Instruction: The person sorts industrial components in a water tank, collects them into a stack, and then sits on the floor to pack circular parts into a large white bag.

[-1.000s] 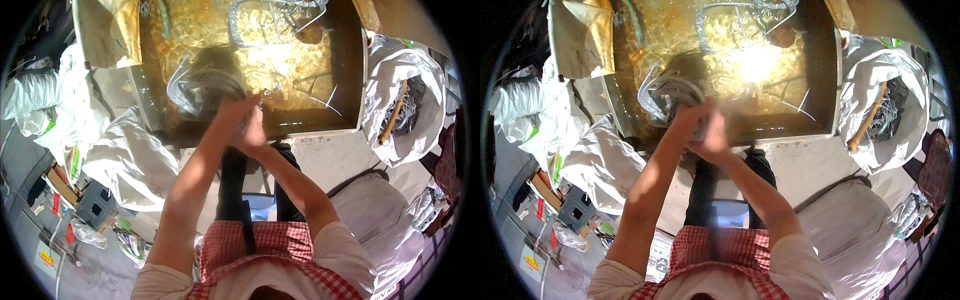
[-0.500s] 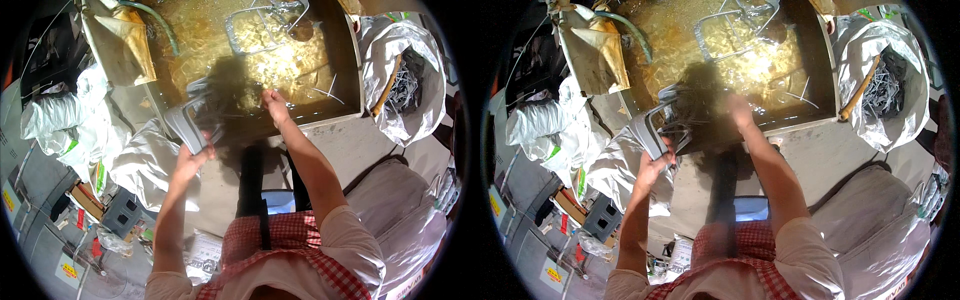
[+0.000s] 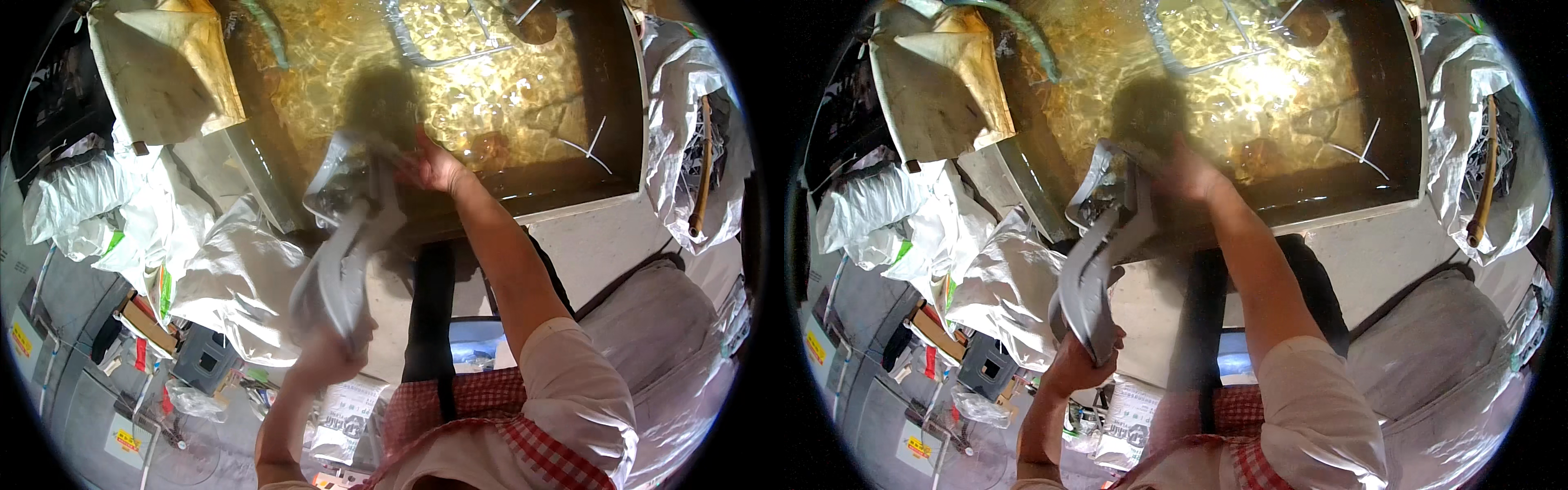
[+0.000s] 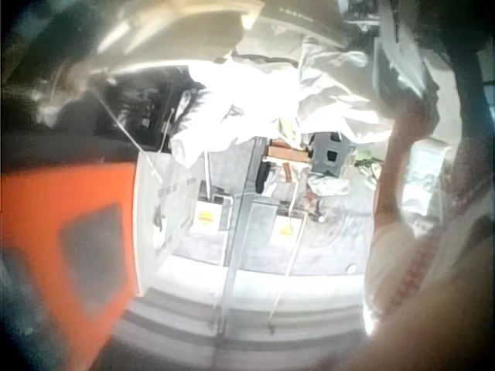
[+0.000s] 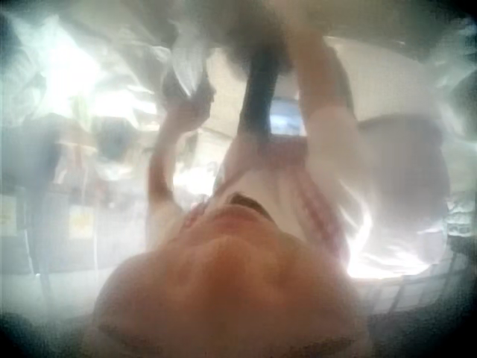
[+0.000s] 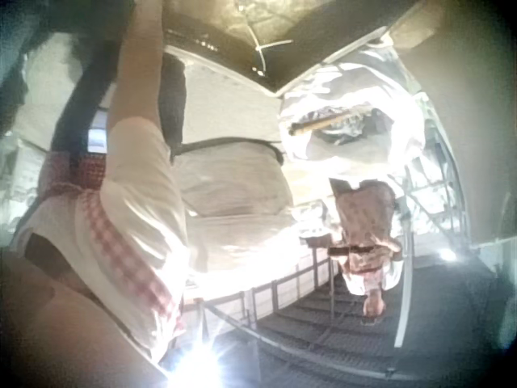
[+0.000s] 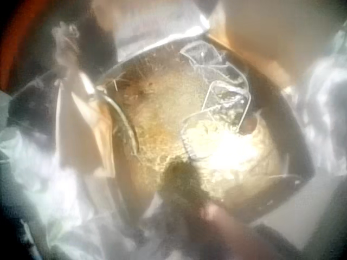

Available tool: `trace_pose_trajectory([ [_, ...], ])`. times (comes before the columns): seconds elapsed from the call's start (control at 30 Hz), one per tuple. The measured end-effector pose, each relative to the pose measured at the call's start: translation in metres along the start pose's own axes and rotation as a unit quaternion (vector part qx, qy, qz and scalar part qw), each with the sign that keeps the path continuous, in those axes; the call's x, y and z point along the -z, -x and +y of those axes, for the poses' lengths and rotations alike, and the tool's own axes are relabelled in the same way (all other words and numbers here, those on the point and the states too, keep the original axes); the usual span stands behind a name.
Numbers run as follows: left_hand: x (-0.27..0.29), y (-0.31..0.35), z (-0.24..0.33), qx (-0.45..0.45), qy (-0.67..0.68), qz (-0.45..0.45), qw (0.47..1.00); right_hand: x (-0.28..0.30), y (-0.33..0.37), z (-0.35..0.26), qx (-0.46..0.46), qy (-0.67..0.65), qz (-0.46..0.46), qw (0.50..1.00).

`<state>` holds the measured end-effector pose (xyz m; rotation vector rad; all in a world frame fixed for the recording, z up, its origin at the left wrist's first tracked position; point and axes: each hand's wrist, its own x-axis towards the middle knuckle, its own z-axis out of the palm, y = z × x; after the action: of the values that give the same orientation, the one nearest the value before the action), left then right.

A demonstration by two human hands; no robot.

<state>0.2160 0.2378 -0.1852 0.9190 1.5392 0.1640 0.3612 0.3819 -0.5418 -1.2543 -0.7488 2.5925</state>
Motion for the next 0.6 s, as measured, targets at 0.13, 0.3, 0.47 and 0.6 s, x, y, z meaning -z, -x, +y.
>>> trace_pose_trajectory([
  [0.13, -0.007, 0.006, -0.012, -0.020, -0.157, -0.071, 0.985, -0.016, 0.008, 0.017, -0.088, -0.005, -0.011, 0.996],
  [0.3, -0.003, 0.000, -0.001, -0.022, -0.247, -0.123, 0.961, -0.049, 0.016, 0.030, -0.279, -0.265, 0.024, 0.923],
  [0.47, -0.006, -0.003, 0.007, -0.037, -0.274, -0.115, 0.954, -0.070, 0.023, 0.032, -0.086, -0.336, -0.137, 0.928],
  [0.6, -0.012, 0.003, 0.014, -0.003, -0.296, -0.188, 0.937, -0.090, 0.051, -0.019, -0.159, -0.423, -0.135, 0.882],
])
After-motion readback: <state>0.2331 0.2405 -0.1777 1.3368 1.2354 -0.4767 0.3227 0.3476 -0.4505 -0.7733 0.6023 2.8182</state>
